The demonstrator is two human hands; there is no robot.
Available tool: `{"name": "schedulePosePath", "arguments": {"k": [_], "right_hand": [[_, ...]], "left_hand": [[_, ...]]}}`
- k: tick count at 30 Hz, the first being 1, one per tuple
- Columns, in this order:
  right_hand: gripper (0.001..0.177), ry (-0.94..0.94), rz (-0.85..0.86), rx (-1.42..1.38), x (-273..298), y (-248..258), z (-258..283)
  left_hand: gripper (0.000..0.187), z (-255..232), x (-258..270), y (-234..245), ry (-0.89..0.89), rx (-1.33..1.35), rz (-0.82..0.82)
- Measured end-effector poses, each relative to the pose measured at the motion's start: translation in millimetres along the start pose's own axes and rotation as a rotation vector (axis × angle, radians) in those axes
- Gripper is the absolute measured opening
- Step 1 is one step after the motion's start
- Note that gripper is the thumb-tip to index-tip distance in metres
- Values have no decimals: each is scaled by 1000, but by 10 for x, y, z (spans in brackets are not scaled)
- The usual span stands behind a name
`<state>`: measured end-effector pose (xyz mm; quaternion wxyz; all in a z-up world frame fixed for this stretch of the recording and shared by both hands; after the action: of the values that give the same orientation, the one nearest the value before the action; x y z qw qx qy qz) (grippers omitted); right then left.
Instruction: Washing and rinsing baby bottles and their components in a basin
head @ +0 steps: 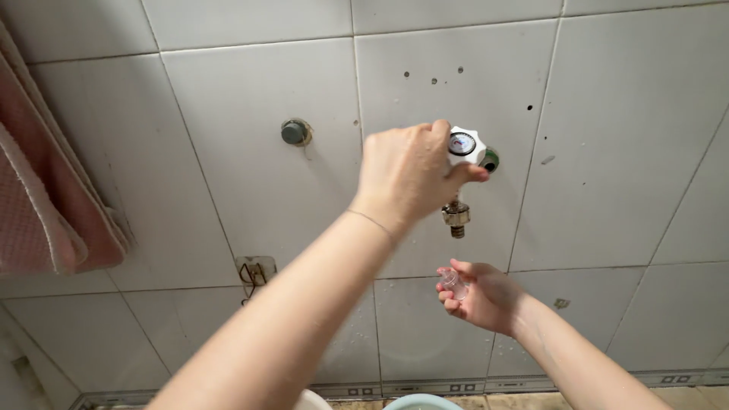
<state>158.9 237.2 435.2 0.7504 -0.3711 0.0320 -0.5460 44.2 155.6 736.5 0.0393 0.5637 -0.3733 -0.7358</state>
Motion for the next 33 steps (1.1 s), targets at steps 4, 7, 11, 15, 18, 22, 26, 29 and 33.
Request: {"name": "schedulePosePath", "arguments": {"k": [4, 7, 11, 15, 18, 22, 26, 29, 33], "right_hand": [[27, 8, -46, 6, 20, -47, -10], [25, 23, -105, 13, 30, 39, -4], [21, 38, -112, 39, 46, 64, -9], [21, 31, -80, 25, -4, 138, -53], [21, 8, -3, 2, -143, 323, -85], [21, -22, -79, 46, -3, 529, -173], [23, 65, -320, 290, 398, 935, -255], [25, 75, -340, 421, 583, 1630, -442], [23, -119, -480, 1579, 271, 4017, -1214]], "left_hand": [[59, -46, 56, -76, 234, 11, -62], [51, -31, 60, -101, 307, 1, -59], [40, -43, 69, -89, 313, 23, -86], [35, 28, 67, -72, 348, 83, -9], [39, 198, -46, -124, 205, 96, -14], [45, 223, 8, -309, -150, 260, 0], [66, 128, 795, -551, 35, 391, -143], [92, -46, 1833, -1142, 345, 648, -15], [49, -243, 3682, -2592, 636, 746, 681]]}}
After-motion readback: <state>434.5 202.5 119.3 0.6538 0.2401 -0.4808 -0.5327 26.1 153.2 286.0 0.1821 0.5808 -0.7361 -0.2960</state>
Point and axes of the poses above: each hand's wrist, its own x-axis away from the middle knuckle, its own y-axis out of the back of the hand, z = x × y, the point moved 8 cm from there along -x, towards the middle knuckle, and after that the axes turned 3 degrees about -z, right-handed, at the moved point
